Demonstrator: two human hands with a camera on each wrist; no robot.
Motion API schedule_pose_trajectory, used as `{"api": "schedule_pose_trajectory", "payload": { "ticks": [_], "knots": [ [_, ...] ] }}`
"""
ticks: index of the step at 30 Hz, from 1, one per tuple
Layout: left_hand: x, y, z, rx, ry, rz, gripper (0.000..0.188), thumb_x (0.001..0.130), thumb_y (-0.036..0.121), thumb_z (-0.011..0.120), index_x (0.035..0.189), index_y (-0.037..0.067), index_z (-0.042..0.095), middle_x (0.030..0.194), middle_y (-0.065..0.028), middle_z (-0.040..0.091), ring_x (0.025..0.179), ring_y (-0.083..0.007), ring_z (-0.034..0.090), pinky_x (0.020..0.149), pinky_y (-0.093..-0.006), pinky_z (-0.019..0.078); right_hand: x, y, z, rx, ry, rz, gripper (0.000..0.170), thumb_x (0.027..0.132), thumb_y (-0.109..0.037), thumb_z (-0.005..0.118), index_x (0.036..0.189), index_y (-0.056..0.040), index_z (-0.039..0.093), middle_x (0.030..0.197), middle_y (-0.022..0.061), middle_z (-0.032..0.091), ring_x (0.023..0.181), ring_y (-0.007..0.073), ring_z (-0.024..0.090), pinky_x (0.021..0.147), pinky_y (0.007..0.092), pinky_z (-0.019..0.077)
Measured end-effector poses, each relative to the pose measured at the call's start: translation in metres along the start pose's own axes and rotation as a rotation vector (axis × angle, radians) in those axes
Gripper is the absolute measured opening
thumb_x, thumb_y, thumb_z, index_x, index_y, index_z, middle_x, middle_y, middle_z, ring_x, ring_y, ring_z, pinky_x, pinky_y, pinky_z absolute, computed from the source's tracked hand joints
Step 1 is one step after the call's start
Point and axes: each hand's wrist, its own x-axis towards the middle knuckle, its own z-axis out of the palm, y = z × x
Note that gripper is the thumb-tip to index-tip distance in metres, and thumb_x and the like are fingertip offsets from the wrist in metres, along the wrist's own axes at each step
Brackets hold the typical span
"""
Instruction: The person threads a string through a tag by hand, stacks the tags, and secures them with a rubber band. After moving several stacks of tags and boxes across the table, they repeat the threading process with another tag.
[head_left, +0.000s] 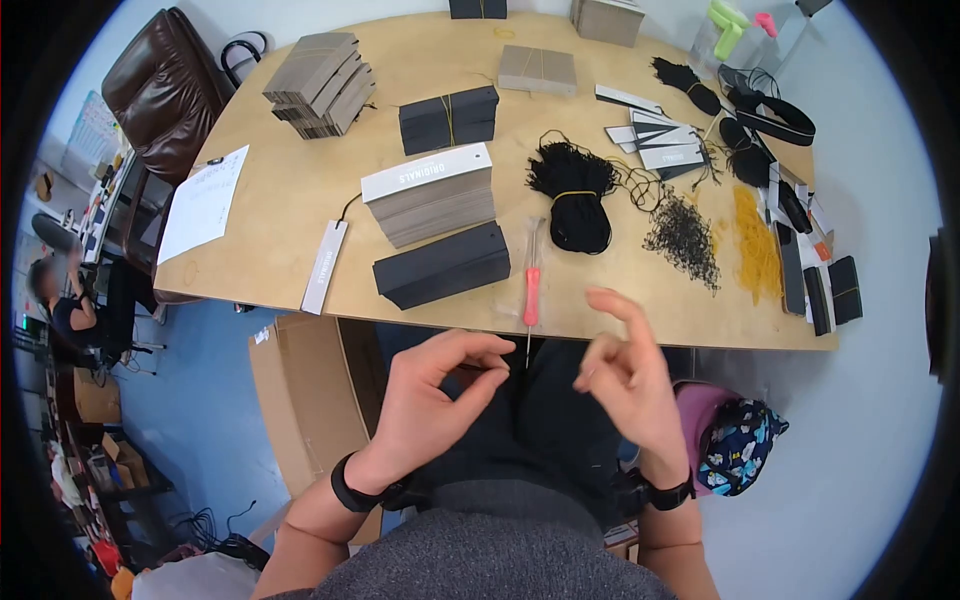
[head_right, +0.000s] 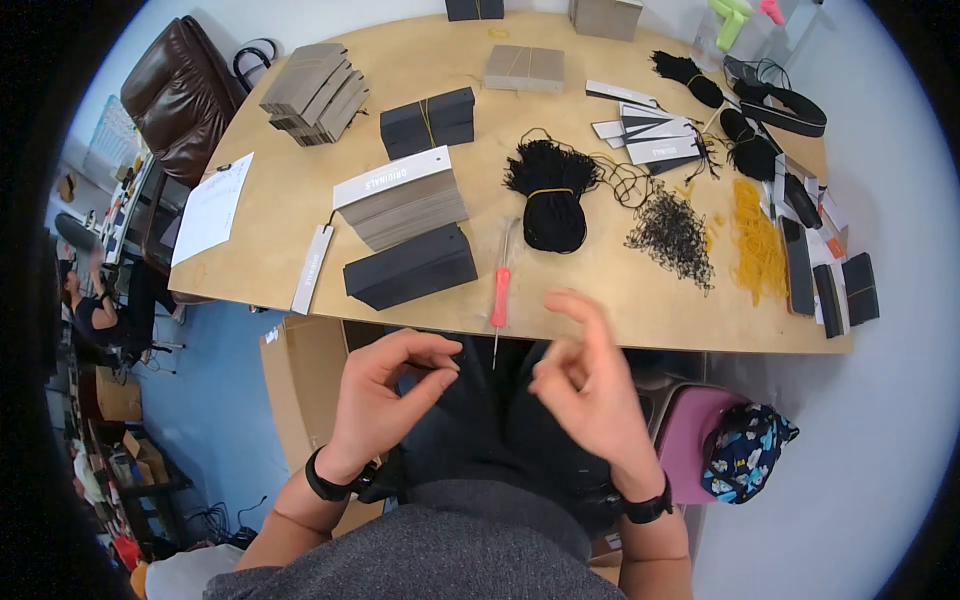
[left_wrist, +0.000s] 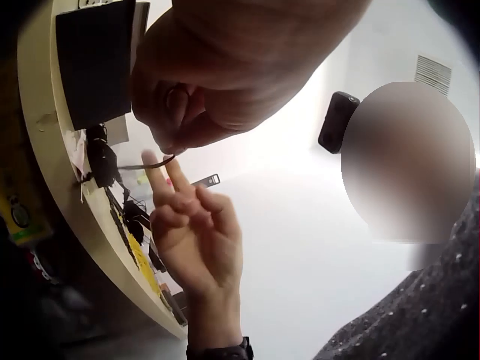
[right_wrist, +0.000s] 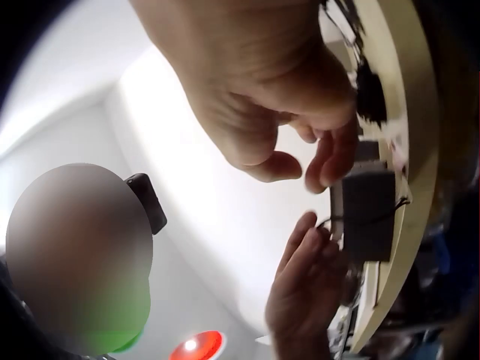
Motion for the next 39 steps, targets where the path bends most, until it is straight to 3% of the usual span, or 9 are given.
{"api": "schedule_pose_trajectory", "payload": {
  "ticks": [2,3,6,9,12,19,24,36,39],
  "knots": [
    [0.003,0.009,0.003,0.162,-0.040,0.118,0.027,0.084,-0.006,0.068,0.110,0.001,0.068,0.089,-0.0085,0.068,0.079,-0.0135,0.067,0.069,-0.0252,0.0536,0.000,-0.021,0.017,0.593,-0.255,0.051,0.060,0.094,0.003,0.058,0.147,-0.0021,0.032,0.122,0.0064,0.051,0.079,0.0085,0.056,0.071,0.0254,0.0520],
    [0.003,0.014,0.005,0.182,-0.037,0.121,0.026,0.083,-0.008,0.069,0.108,-0.001,0.068,0.090,-0.0086,0.068,0.081,-0.0130,0.067,0.071,-0.0250,0.0540,0.001,-0.015,0.021,0.589,-0.423,0.147,0.075,0.096,-0.001,0.059,0.156,-0.0052,0.015,0.118,0.0099,0.057,0.082,0.0095,0.059,0.074,0.0270,0.0538],
    [0.009,0.021,-0.001,0.240,-0.056,0.200,0.025,0.083,-0.008,0.069,0.106,0.000,0.069,0.089,-0.0090,0.068,0.079,-0.0148,0.067,0.070,-0.0253,0.0541,0.011,-0.019,0.020,0.325,-0.421,0.272,0.030,0.098,-0.011,0.062,0.125,0.0005,0.054,0.084,0.0019,0.063,0.072,0.0066,0.057,0.065,0.0228,0.0502],
    [0.031,0.035,-0.023,0.400,-0.055,0.303,0.030,0.079,-0.006,0.071,0.108,0.001,0.069,0.095,-0.0113,0.068,0.084,-0.0203,0.067,0.073,-0.0288,0.0539,0.006,-0.006,0.014,0.203,-0.260,0.126,0.015,0.098,-0.014,0.064,0.101,0.0003,0.061,0.076,-0.0016,0.060,0.066,0.0036,0.054,0.057,0.0202,0.0437],
    [0.087,0.044,-0.047,0.779,0.123,0.535,0.035,0.075,0.002,0.075,0.110,0.001,0.068,0.103,-0.0134,0.067,0.097,-0.0297,0.062,0.084,-0.0359,0.0518,0.002,0.000,0.011,0.194,-0.253,0.108,0.014,0.097,-0.015,0.065,0.096,-0.0010,0.062,0.069,-0.0025,0.058,0.061,0.0019,0.051,0.053,0.0197,0.0381],
    [0.177,0.004,-0.078,0.841,0.006,0.312,0.039,0.076,0.019,0.080,0.109,0.001,0.073,0.107,-0.0139,0.065,0.101,-0.0327,0.061,0.089,-0.0389,0.0489,-0.012,0.002,0.008,0.118,-0.297,0.077,0.010,0.094,-0.011,0.068,0.094,-0.0022,0.063,0.063,-0.0017,0.057,0.056,0.0021,0.050,0.053,0.0197,0.0374],
    [0.149,0.025,-0.078,0.736,0.128,0.286,0.040,0.077,0.020,0.081,0.112,0.002,0.072,0.101,-0.0135,0.065,0.100,-0.0299,0.061,0.086,-0.0359,0.0489,-0.014,0.002,0.008,0.123,-0.310,0.111,0.011,0.094,-0.010,0.066,0.090,-0.0014,0.061,0.066,-0.0022,0.058,0.060,0.0027,0.055,0.054,0.0184,0.0401],
    [0.100,0.004,-0.050,0.742,-0.018,0.195,0.029,0.075,0.014,0.079,0.099,0.001,0.071,0.093,-0.0115,0.065,0.087,-0.0276,0.063,0.074,-0.0362,0.0508,-0.017,0.008,0.013,0.144,-0.319,0.087,0.010,0.094,-0.012,0.067,0.092,-0.0029,0.062,0.063,-0.0025,0.056,0.055,0.0020,0.046,0.052,0.0204,0.0357],
    [0.102,-0.004,-0.051,0.786,0.021,0.327,0.028,0.072,0.010,0.078,0.097,0.000,0.070,0.094,-0.0118,0.065,0.086,-0.0273,0.064,0.074,-0.0358,0.0511,-0.019,0.010,0.013,0.142,-0.311,0.081,0.010,0.094,-0.012,0.067,0.092,-0.0029,0.063,0.063,-0.0027,0.057,0.056,0.0021,0.047,0.052,0.0204,0.0361]
  ]
}}
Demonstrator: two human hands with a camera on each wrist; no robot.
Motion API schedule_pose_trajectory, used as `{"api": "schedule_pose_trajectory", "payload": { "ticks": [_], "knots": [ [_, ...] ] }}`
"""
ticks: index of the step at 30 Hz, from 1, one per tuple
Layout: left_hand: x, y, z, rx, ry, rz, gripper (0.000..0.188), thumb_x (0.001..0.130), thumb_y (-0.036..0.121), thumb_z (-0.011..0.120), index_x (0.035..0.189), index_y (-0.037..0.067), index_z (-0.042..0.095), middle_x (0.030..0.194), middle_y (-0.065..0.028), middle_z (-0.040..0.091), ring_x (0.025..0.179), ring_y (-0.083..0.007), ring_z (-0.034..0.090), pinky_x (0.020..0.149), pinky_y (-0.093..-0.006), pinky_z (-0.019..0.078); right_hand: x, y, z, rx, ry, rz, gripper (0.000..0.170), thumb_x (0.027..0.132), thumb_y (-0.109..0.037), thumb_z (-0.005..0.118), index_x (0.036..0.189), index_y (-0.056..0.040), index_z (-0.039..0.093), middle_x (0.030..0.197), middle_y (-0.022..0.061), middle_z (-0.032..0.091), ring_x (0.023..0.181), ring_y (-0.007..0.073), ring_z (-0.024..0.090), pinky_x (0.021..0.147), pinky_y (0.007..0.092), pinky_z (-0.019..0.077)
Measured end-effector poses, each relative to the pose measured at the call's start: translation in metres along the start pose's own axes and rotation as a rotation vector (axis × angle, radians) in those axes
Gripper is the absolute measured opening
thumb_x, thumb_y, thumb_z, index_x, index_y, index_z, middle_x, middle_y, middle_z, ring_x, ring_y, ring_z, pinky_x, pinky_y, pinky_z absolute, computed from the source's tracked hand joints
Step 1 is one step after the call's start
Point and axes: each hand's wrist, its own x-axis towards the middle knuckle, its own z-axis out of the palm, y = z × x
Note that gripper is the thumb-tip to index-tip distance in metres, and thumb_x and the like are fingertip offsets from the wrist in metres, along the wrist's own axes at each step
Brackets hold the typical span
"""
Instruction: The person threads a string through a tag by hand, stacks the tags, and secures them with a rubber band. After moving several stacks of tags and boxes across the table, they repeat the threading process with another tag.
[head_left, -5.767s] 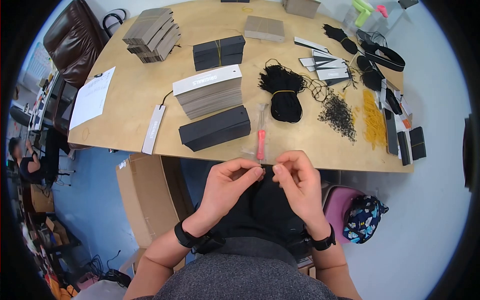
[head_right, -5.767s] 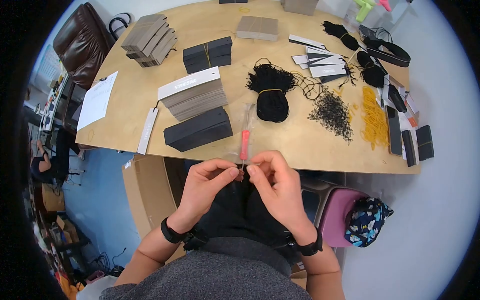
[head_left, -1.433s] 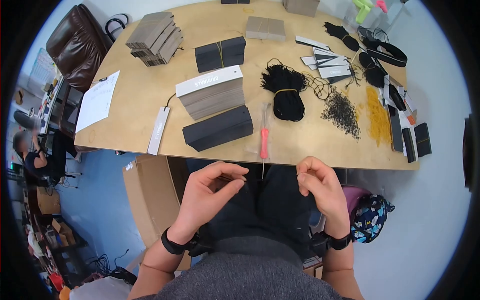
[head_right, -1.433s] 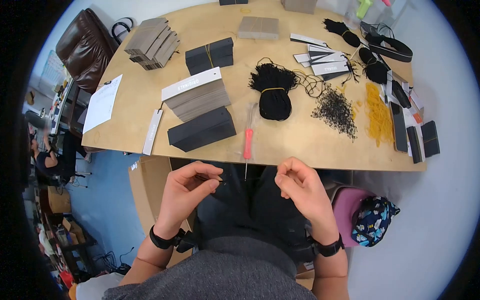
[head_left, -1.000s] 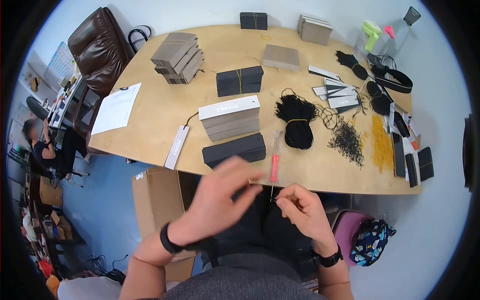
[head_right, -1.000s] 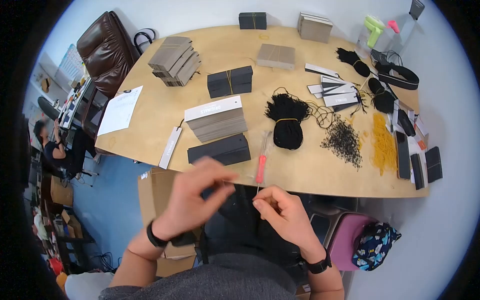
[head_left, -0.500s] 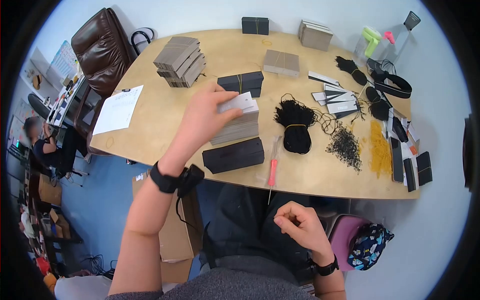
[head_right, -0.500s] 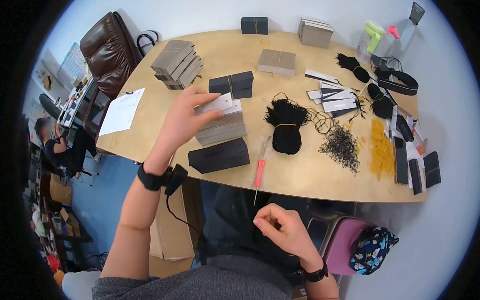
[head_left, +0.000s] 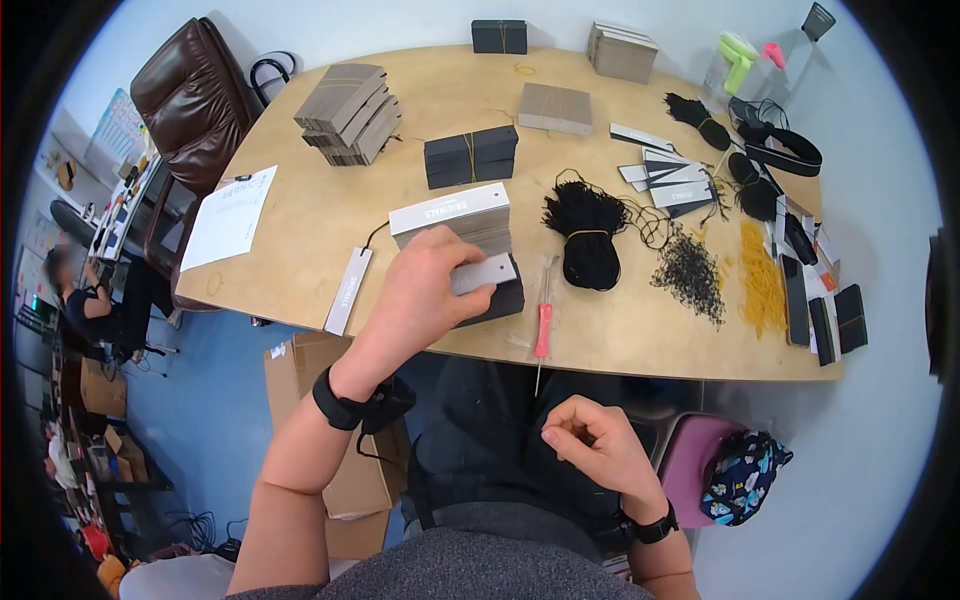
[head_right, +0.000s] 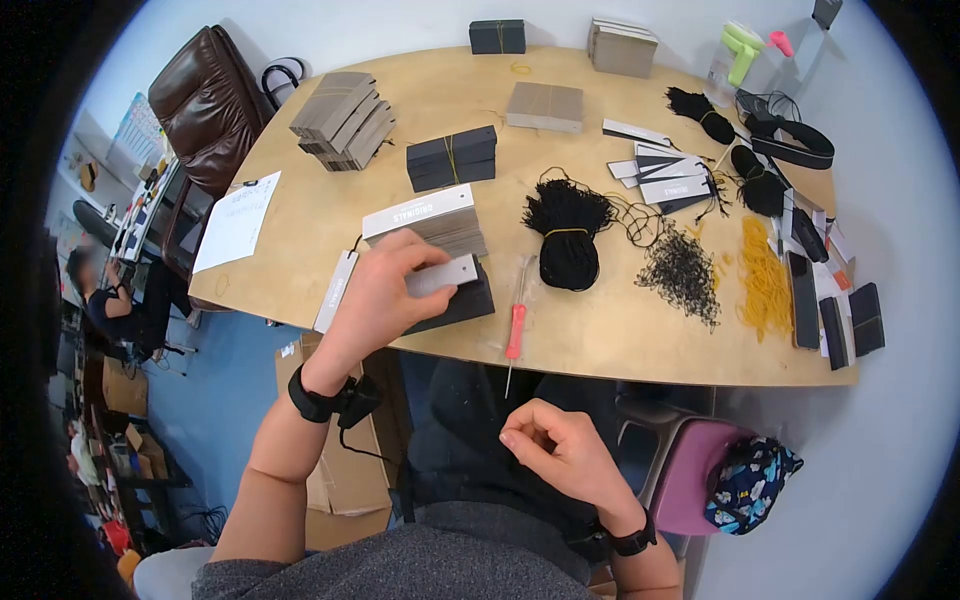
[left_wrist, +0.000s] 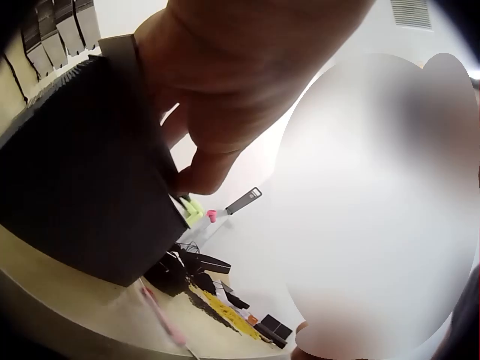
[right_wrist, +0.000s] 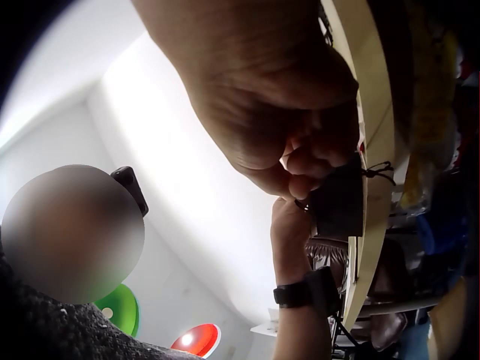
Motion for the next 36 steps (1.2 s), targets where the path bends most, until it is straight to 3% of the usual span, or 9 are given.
{"api": "schedule_pose_trajectory", "payload": {
  "ticks": [3,6,11,16,23,26,28,35,36],
  "knots": [
    [-0.001,0.009,-0.004,0.028,0.219,0.073,0.029,0.068,0.005,0.078,0.095,0.000,0.069,0.094,-0.0112,0.064,0.086,-0.0269,0.064,0.075,-0.0343,0.0518,-0.002,0.002,0.000,-0.011,0.000,0.003,0.010,0.094,-0.011,0.067,0.092,-0.0028,0.063,0.063,-0.0028,0.057,0.056,0.0021,0.048,0.052,0.0203,0.0367],
    [-0.019,0.032,-0.013,-0.084,0.245,0.041,0.034,0.066,0.002,0.079,0.098,0.001,0.069,0.096,-0.0106,0.063,0.087,-0.0269,0.064,0.076,-0.0334,0.0521,-0.004,-0.001,-0.004,-0.008,0.020,0.030,0.010,0.094,-0.011,0.067,0.092,-0.0025,0.063,0.063,-0.0030,0.057,0.057,0.0018,0.049,0.053,0.0201,0.0370],
    [-0.084,0.031,0.030,-0.293,-0.030,0.042,0.043,0.066,0.006,0.086,0.106,0.003,0.071,0.101,-0.0104,0.064,0.089,-0.0266,0.064,0.077,-0.0329,0.0529,-0.013,0.008,-0.016,0.124,0.129,0.089,0.010,0.095,-0.011,0.066,0.091,-0.0028,0.062,0.065,-0.0052,0.055,0.058,0.0003,0.051,0.054,0.0179,0.0373],
    [-0.115,0.029,0.075,-0.448,-0.043,-0.068,0.044,0.070,0.007,0.085,0.112,0.004,0.072,0.103,-0.0116,0.068,0.090,-0.0249,0.066,0.076,-0.0321,0.0532,-0.017,0.015,-0.022,0.104,0.148,0.092,0.011,0.094,-0.011,0.069,0.090,-0.0032,0.061,0.062,-0.0077,0.048,0.056,-0.0009,0.038,0.052,0.0185,0.0298],
    [-0.113,0.027,0.092,-0.419,0.015,-0.093,0.036,0.074,0.007,0.082,0.108,0.003,0.072,0.087,-0.0080,0.070,0.074,-0.0246,0.064,0.067,-0.0336,0.0525,-0.012,0.021,-0.007,0.134,0.165,0.115,0.011,0.094,-0.011,0.068,0.090,-0.0031,0.061,0.063,-0.0077,0.048,0.057,-0.0013,0.039,0.052,0.0182,0.0300],
    [-0.106,0.023,0.087,-0.455,-0.205,-0.185,0.032,0.075,0.003,0.081,0.105,-0.001,0.072,0.084,-0.0087,0.071,0.075,-0.0190,0.067,0.070,-0.0295,0.0524,-0.007,0.025,-0.001,0.149,0.152,0.125,0.011,0.095,-0.011,0.068,0.091,-0.0031,0.061,0.066,-0.0074,0.050,0.059,-0.0016,0.041,0.053,0.0176,0.0312],
    [-0.103,0.021,0.086,-0.706,-0.423,-0.414,0.024,0.079,0.003,0.079,0.101,-0.002,0.071,0.085,-0.0068,0.071,0.077,-0.0100,0.065,0.068,-0.0270,0.0510,-0.004,0.026,0.003,0.199,0.156,0.134,0.011,0.095,-0.012,0.067,0.091,-0.0032,0.061,0.068,-0.0071,0.051,0.060,-0.0015,0.043,0.054,0.0173,0.0323],
    [-0.098,0.014,0.090,-0.994,-0.457,-0.527,0.023,0.079,0.008,0.080,0.099,0.001,0.071,0.086,-0.0066,0.069,0.076,-0.0088,0.061,0.070,-0.0265,0.0477,0.001,0.027,0.008,0.225,0.150,0.139,0.013,0.096,-0.014,0.066,0.093,-0.0031,0.060,0.070,-0.0060,0.054,0.061,-0.0006,0.046,0.055,0.0169,0.0356],
    [-0.097,0.015,0.088,-0.897,-0.470,-0.389,0.022,0.079,0.007,0.080,0.098,0.000,0.071,0.086,-0.0054,0.069,0.077,-0.0084,0.060,0.070,-0.0261,0.0476,0.002,0.026,0.008,0.230,0.145,0.143,0.013,0.097,-0.014,0.066,0.094,-0.0030,0.060,0.070,-0.0058,0.054,0.061,-0.0003,0.046,0.055,0.0169,0.0360]
  ]
}}
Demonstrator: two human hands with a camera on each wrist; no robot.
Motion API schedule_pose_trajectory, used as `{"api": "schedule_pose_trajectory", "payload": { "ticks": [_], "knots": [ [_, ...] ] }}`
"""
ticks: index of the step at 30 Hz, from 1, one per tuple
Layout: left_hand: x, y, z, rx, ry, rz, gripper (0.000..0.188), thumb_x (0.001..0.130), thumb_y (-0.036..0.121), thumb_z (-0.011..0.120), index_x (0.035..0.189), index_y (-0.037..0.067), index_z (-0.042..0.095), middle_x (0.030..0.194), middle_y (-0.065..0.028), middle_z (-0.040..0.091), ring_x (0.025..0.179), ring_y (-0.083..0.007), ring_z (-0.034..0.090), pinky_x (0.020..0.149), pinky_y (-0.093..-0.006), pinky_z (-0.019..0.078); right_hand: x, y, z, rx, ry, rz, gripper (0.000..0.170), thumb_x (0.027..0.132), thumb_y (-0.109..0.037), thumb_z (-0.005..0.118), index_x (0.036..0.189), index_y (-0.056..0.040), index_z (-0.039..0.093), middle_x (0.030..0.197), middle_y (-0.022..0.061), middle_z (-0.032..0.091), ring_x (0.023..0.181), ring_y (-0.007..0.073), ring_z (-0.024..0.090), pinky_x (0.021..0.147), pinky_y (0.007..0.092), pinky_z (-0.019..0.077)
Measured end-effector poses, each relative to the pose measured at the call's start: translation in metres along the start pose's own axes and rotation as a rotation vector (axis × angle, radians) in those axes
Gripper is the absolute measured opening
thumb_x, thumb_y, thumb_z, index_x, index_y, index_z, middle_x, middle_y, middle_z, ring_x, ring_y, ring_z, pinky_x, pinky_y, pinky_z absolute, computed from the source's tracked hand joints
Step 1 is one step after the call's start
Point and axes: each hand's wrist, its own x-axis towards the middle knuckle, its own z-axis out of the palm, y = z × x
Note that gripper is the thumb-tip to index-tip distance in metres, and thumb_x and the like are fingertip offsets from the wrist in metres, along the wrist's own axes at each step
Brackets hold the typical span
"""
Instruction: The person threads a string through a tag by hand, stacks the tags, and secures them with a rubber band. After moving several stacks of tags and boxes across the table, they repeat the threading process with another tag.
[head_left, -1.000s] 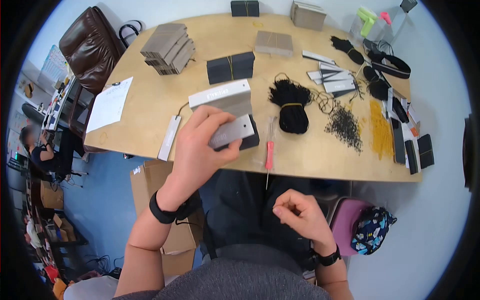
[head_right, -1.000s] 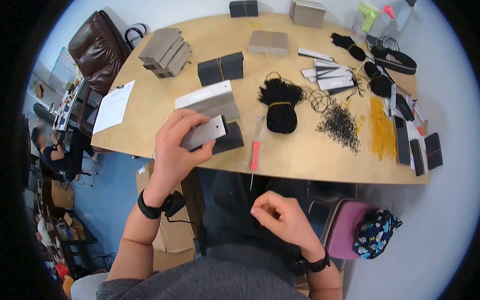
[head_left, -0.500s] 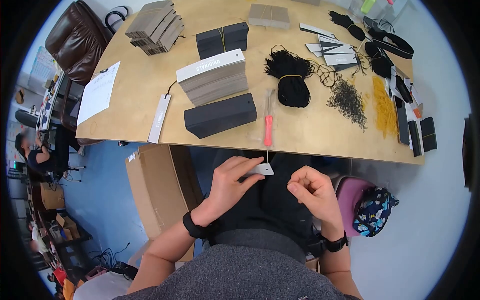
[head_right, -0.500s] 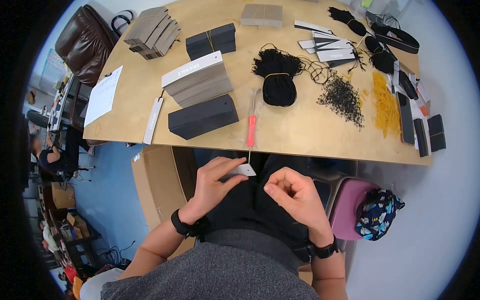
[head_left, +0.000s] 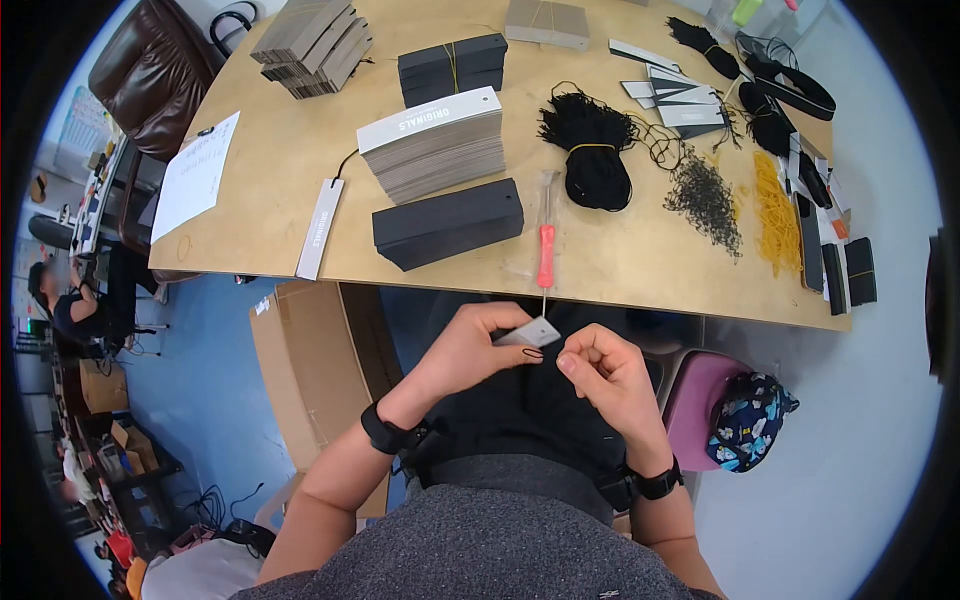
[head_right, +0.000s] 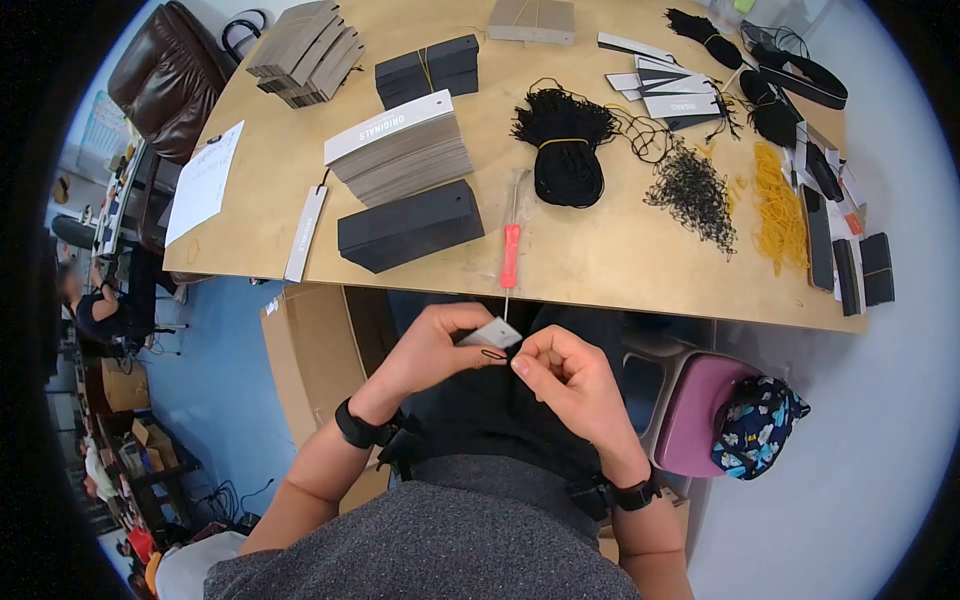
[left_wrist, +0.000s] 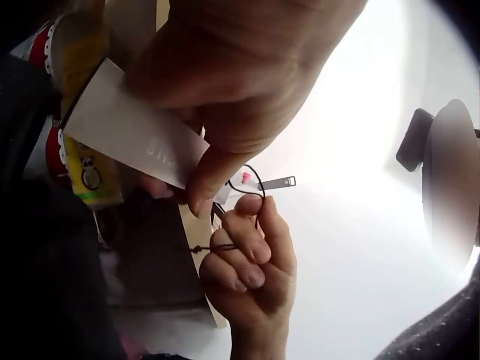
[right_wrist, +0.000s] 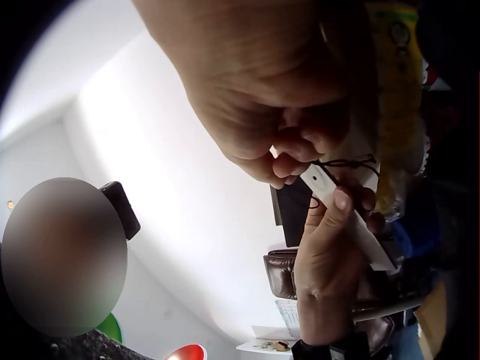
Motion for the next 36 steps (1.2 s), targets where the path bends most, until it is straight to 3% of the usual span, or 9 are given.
{"api": "schedule_pose_trajectory", "payload": {
  "ticks": [1,5,12,21,23,28,30,32,36],
  "knots": [
    [-0.001,0.001,0.000,0.129,-0.037,0.095,0.021,0.080,0.006,0.080,0.098,0.000,0.071,0.086,-0.0041,0.068,0.077,-0.0081,0.060,0.070,-0.0256,0.0476,0.000,-0.001,0.000,0.003,-0.005,0.005,0.013,0.097,-0.015,0.066,0.094,-0.0029,0.060,0.071,-0.0055,0.054,0.061,0.0000,0.047,0.055,0.0168,0.0364],
    [-0.002,-0.012,0.004,-0.065,0.047,0.014,0.019,0.079,0.003,0.079,0.096,-0.001,0.071,0.084,-0.0027,0.067,0.074,-0.0086,0.058,0.068,-0.0245,0.0465,-0.001,0.000,0.000,-0.015,0.003,0.036,0.014,0.097,-0.015,0.066,0.094,-0.0027,0.060,0.071,-0.0051,0.054,0.061,0.0003,0.047,0.056,0.0170,0.0366],
    [0.007,-0.003,-0.007,-0.152,-0.029,-0.107,0.017,0.079,0.002,0.080,0.093,-0.001,0.073,0.082,-0.0037,0.068,0.078,-0.0078,0.060,0.070,-0.0249,0.0469,-0.001,0.000,-0.001,-0.010,-0.004,0.042,0.014,0.097,-0.015,0.066,0.093,-0.0025,0.060,0.071,-0.0049,0.054,0.062,0.0005,0.047,0.056,0.0175,0.0370],
    [0.010,-0.019,-0.008,-0.067,-0.063,0.048,0.020,0.078,0.004,0.082,0.095,-0.003,0.073,0.084,-0.0028,0.070,0.075,-0.0073,0.060,0.067,-0.0233,0.0475,-0.001,0.001,-0.001,-0.012,0.010,0.059,0.014,0.097,-0.015,0.066,0.093,-0.0028,0.060,0.071,-0.0050,0.054,0.061,0.0003,0.047,0.055,0.0170,0.0365],
    [0.012,-0.015,-0.007,-0.164,0.014,-0.107,0.021,0.081,0.004,0.079,0.100,-0.003,0.074,0.086,-0.0037,0.072,0.071,-0.0073,0.060,0.065,-0.0233,0.0487,0.000,0.003,0.001,-0.010,0.007,0.060,0.014,0.097,-0.015,0.066,0.093,-0.0031,0.060,0.071,-0.0049,0.054,0.061,0.0002,0.047,0.055,0.0169,0.0362],
    [0.013,-0.019,0.001,-0.258,0.045,-0.115,0.024,0.083,0.002,0.077,0.106,-0.002,0.072,0.088,-0.0032,0.071,0.076,-0.0056,0.063,0.066,-0.0219,0.0501,0.010,0.013,0.005,-0.167,0.166,-0.074,0.012,0.096,-0.012,0.066,0.091,-0.0023,0.061,0.062,-0.0059,0.052,0.055,-0.0001,0.044,0.052,0.0175,0.0344],
    [0.011,-0.020,0.003,-0.153,0.096,0.023,0.026,0.085,0.004,0.076,0.109,-0.002,0.071,0.090,-0.0033,0.071,0.080,-0.0068,0.065,0.072,-0.0223,0.0522,0.016,0.029,0.002,-0.197,0.240,-0.086,0.012,0.095,-0.012,0.066,0.091,-0.0018,0.061,0.061,-0.0059,0.051,0.054,0.0000,0.044,0.051,0.0179,0.0341],
    [0.009,-0.013,0.002,-0.210,0.085,-0.036,0.025,0.086,0.004,0.075,0.110,-0.002,0.071,0.092,-0.0034,0.071,0.082,-0.0076,0.065,0.074,-0.0230,0.0524,0.017,0.036,-0.002,-0.194,0.354,-0.074,0.013,0.095,-0.012,0.067,0.090,-0.0013,0.062,0.060,-0.0058,0.051,0.054,0.0006,0.044,0.050,0.0187,0.0342],
    [0.005,-0.026,-0.001,-0.343,0.093,-0.030,0.022,0.088,0.001,0.071,0.110,-0.002,0.071,0.097,-0.0057,0.071,0.085,-0.0123,0.066,0.075,-0.0264,0.0521,0.009,0.046,-0.015,-0.165,0.280,0.000,0.016,0.097,-0.016,0.065,0.091,-0.0013,0.062,0.062,-0.0051,0.052,0.055,0.0018,0.047,0.051,0.0197,0.0365]
  ]
}}
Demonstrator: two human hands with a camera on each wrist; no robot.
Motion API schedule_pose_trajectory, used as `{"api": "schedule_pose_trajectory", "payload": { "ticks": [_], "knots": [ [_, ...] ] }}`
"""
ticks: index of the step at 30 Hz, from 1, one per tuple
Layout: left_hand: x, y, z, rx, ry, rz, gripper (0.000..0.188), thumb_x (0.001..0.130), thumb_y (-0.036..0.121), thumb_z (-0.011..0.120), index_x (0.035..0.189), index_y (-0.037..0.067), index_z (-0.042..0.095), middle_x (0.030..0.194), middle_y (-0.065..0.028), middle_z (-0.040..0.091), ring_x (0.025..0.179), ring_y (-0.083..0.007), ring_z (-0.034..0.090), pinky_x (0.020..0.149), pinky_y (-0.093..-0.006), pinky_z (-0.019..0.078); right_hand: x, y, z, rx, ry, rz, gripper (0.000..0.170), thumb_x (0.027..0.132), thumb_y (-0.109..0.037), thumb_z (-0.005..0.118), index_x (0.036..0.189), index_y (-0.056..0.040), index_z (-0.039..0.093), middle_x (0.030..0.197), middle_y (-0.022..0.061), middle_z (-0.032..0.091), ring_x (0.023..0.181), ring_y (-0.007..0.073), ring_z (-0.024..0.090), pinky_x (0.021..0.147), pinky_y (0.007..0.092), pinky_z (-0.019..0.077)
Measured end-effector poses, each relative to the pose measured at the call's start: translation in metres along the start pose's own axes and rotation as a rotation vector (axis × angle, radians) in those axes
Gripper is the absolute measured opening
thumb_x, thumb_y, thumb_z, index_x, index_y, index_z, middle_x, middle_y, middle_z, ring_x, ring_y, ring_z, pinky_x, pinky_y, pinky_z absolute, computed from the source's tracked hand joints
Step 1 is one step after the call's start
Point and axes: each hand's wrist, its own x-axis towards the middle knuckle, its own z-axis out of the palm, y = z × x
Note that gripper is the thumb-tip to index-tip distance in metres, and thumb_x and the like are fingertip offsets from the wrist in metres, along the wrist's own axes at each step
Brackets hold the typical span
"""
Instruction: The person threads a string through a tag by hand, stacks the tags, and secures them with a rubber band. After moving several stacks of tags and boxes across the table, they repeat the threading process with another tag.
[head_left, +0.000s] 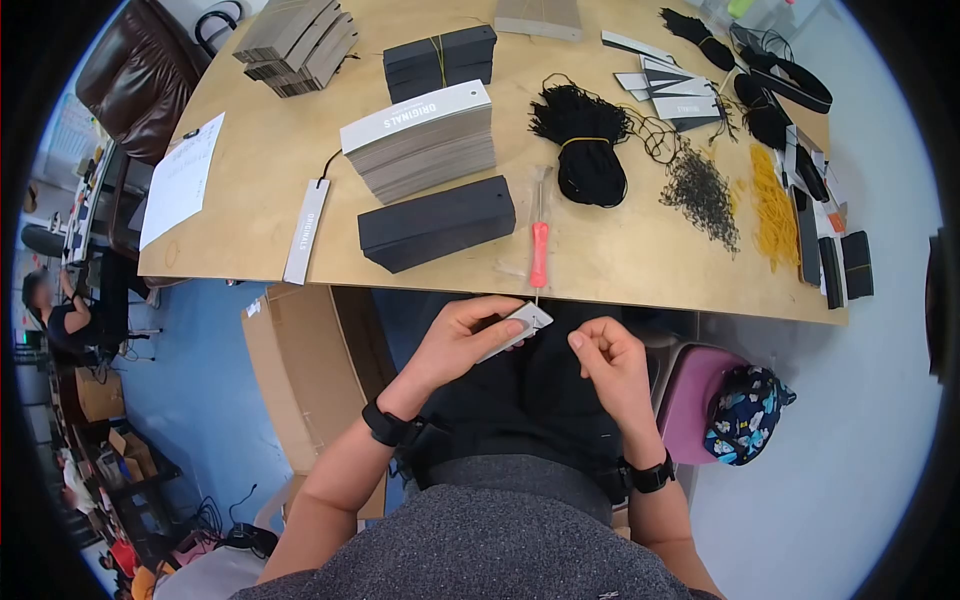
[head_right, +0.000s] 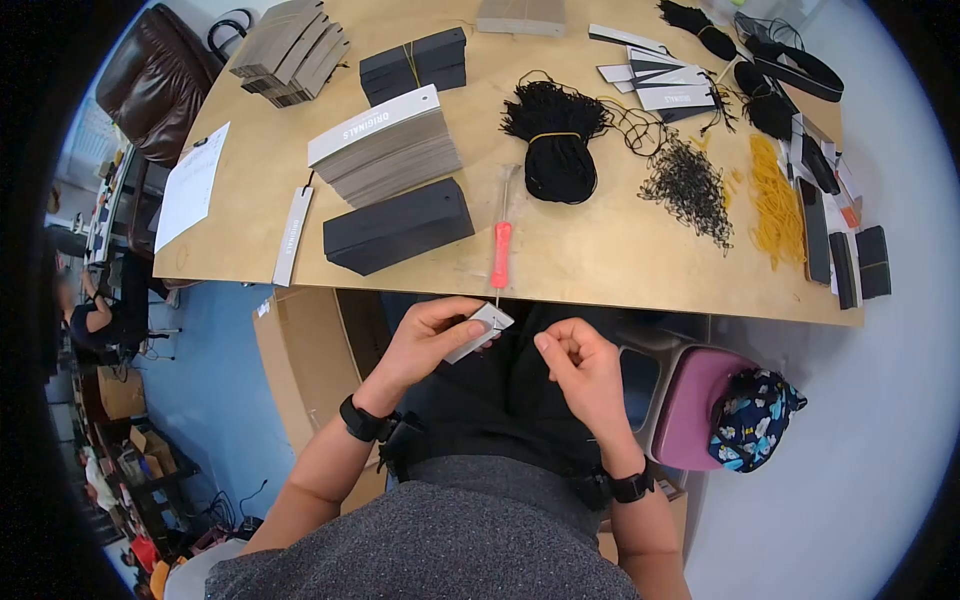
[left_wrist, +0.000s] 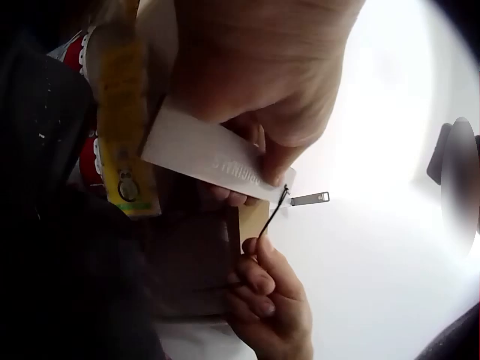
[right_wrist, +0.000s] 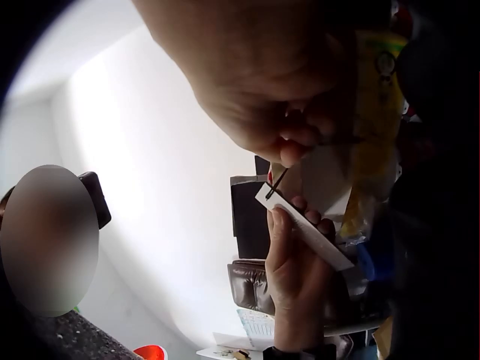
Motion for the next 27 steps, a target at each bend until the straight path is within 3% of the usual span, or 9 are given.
{"api": "schedule_pose_trajectory", "payload": {
  "ticks": [1,3,5,7,9,14,19,25,27],
  "knots": [
    [-0.001,-0.001,-0.004,0.000,-0.001,-0.001,0.022,0.088,0.001,0.071,0.110,-0.002,0.071,0.097,-0.0057,0.071,0.085,-0.0123,0.066,0.075,-0.0264,0.0521,-0.003,-0.002,0.000,0.000,0.001,0.001,0.016,0.097,-0.016,0.065,0.091,-0.0013,0.062,0.062,-0.0051,0.052,0.055,0.0018,0.047,0.051,0.0197,0.0365],
    [0.000,-0.001,-0.011,0.373,-0.134,0.393,0.021,0.089,0.003,0.070,0.109,-0.002,0.070,0.096,-0.0086,0.070,0.085,-0.0164,0.065,0.076,-0.0286,0.0518,-0.010,-0.012,0.001,0.072,-0.104,0.135,0.015,0.098,-0.016,0.063,0.094,-0.0012,0.062,0.065,-0.0037,0.054,0.055,0.0025,0.049,0.051,0.0203,0.0375],
    [-0.004,0.005,-0.011,0.377,-0.130,0.368,0.020,0.088,0.002,0.069,0.107,-0.002,0.070,0.095,-0.0092,0.068,0.085,-0.0182,0.065,0.075,-0.0291,0.0511,-0.015,-0.015,0.000,0.098,-0.159,0.157,0.017,0.100,-0.018,0.061,0.098,-0.0014,0.061,0.068,-0.0018,0.058,0.054,0.0030,0.049,0.049,0.0196,0.0375],
    [-0.010,0.012,-0.009,0.381,-0.125,0.341,0.019,0.087,0.000,0.069,0.106,-0.001,0.070,0.093,-0.0098,0.067,0.084,-0.0200,0.064,0.073,-0.0296,0.0503,-0.018,-0.020,-0.002,0.102,-0.346,0.281,0.020,0.101,-0.021,0.058,0.102,-0.0015,0.061,0.070,-0.0001,0.061,0.053,0.0033,0.050,0.048,0.0184,0.0374],
    [-0.014,0.020,-0.007,0.400,-0.253,0.356,0.019,0.082,-0.005,0.071,0.101,-0.001,0.071,0.092,-0.0100,0.068,0.084,-0.0200,0.064,0.073,-0.0299,0.0497,-0.020,-0.024,0.001,0.106,-0.381,0.268,0.022,0.103,-0.023,0.056,0.105,-0.0018,0.060,0.071,0.0007,0.063,0.052,0.0032,0.050,0.047,0.0175,0.0371],
    [-0.023,0.029,-0.001,0.410,-0.212,0.350,0.024,0.078,-0.007,0.069,0.100,0.001,0.072,0.090,-0.0085,0.067,0.083,-0.0197,0.063,0.073,-0.0298,0.0484,-0.017,-0.032,0.002,0.119,-0.464,0.218,0.022,0.103,-0.021,0.054,0.109,-0.0009,0.061,0.073,0.0010,0.062,0.053,0.0040,0.051,0.049,0.0186,0.0408],
    [-0.035,0.044,0.002,0.401,-0.133,0.268,0.026,0.076,-0.007,0.068,0.100,0.001,0.072,0.089,-0.0067,0.066,0.083,-0.0186,0.063,0.073,-0.0291,0.0477,-0.013,-0.053,-0.001,0.058,-0.269,-0.002,0.026,0.103,-0.018,0.053,0.121,-0.0017,0.062,0.100,0.0029,0.055,0.064,0.0044,0.056,0.057,0.0187,0.0457],
    [-0.036,0.045,-0.001,0.432,-0.177,0.266,0.028,0.079,-0.006,0.066,0.105,0.003,0.071,0.085,-0.0052,0.061,0.078,-0.0170,0.058,0.069,-0.0286,0.0444,0.001,-0.066,0.001,0.081,-0.291,-0.155,0.022,0.099,-0.012,0.060,0.118,-0.0010,0.063,0.094,0.0008,0.054,0.067,0.0062,0.052,0.062,0.0204,0.0430],
    [-0.037,0.046,-0.002,0.450,-0.184,0.252,0.028,0.079,-0.005,0.065,0.105,0.003,0.070,0.085,-0.0052,0.060,0.078,-0.0168,0.057,0.069,-0.0284,0.0442,0.007,-0.064,0.002,-0.186,-0.439,-0.237,0.018,0.097,-0.009,0.063,0.112,-0.0001,0.063,0.081,-0.0018,0.050,0.067,0.0074,0.051,0.062,0.0211,0.0415]
  ]
}}
